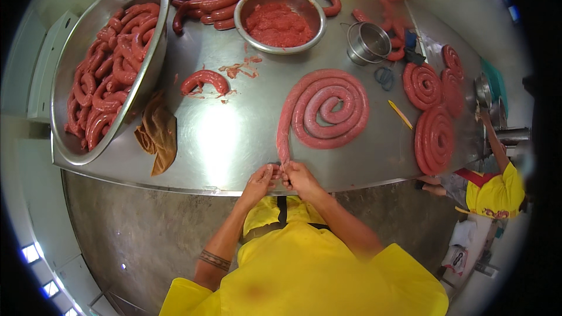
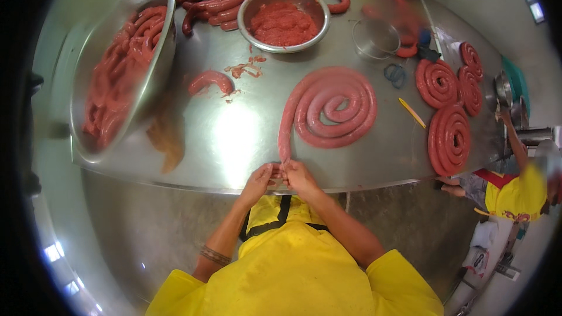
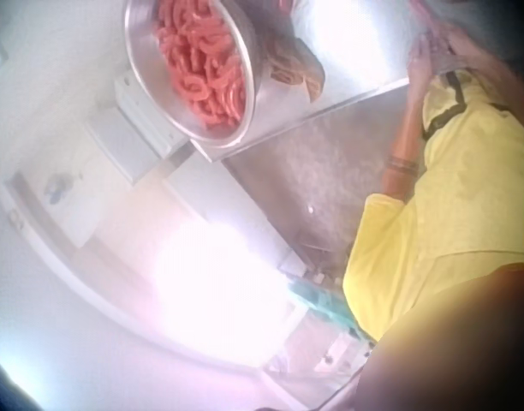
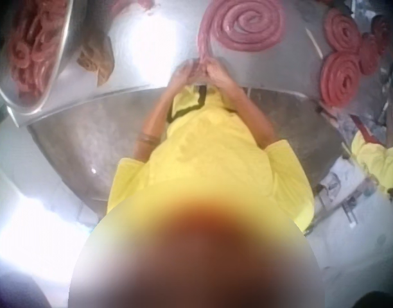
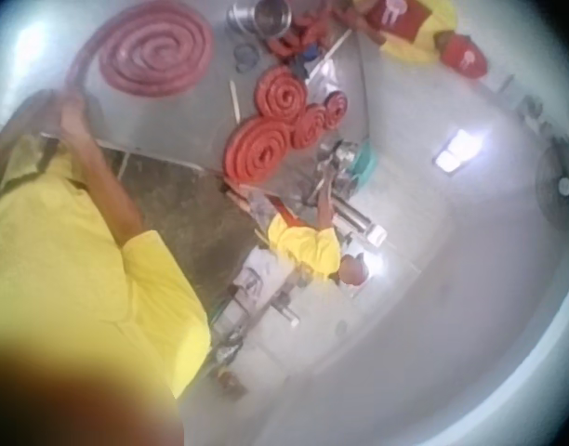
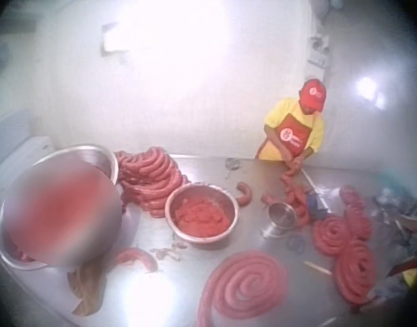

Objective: The person coils long sausage links into spiral shapes on a stainless steel table, then uses a yellow pin to prick air bubbles and scissors to cut the links into shorter segments. The person transfers finished coils into a large metal bowl and continues the process with additional sausage links.

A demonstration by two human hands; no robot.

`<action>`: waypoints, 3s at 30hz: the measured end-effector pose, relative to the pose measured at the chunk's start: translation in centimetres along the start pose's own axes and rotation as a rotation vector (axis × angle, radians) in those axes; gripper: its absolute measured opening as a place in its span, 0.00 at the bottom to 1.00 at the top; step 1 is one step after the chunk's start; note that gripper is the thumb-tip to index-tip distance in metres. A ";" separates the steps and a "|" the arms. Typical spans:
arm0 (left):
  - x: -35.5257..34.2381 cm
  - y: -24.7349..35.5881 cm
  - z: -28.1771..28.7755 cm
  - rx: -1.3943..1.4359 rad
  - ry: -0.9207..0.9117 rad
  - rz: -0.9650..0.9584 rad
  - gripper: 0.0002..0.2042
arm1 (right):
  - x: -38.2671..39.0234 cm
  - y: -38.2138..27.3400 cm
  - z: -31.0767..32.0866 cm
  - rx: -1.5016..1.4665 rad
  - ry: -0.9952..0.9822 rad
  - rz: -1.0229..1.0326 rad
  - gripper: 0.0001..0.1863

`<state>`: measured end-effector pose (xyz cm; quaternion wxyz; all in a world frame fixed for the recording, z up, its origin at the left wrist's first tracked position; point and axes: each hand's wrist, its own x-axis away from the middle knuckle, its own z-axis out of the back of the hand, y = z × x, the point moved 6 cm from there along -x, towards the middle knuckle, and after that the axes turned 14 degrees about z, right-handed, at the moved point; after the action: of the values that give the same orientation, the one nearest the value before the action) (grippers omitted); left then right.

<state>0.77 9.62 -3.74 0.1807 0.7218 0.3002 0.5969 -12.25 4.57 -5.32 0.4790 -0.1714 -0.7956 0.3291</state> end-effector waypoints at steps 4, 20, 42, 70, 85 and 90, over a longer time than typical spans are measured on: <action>-1.9 0.7 -5.2 0.674 -0.543 0.052 0.22 | 0.1 -2.2 0.7 0.426 0.019 0.266 0.09; -6.5 4.0 -1.3 0.910 -0.106 -0.071 0.13 | -1.7 -7.3 -3.0 1.040 0.035 0.667 0.10; -2.5 5.3 -3.5 -0.971 0.362 -0.337 0.09 | -16.0 -43.8 22.8 1.546 0.616 0.694 0.13; -1.2 5.8 -0.2 -0.361 0.422 -0.300 0.12 | 3.6 -10.2 10.8 0.353 -0.353 0.517 0.11; -0.4 4.3 1.9 -0.449 0.152 -0.321 0.18 | -12.7 -24.1 -4.5 0.514 -0.148 0.222 0.10; -2.7 3.3 2.9 -0.341 0.004 -0.233 0.15 | -7.5 -27.7 -2.7 0.316 -0.083 0.605 0.09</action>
<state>3.96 5.65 -4.39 0.3676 0.6399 0.2765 0.6155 -5.07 -18.96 9.75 0.3477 -0.3096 -0.6667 0.5821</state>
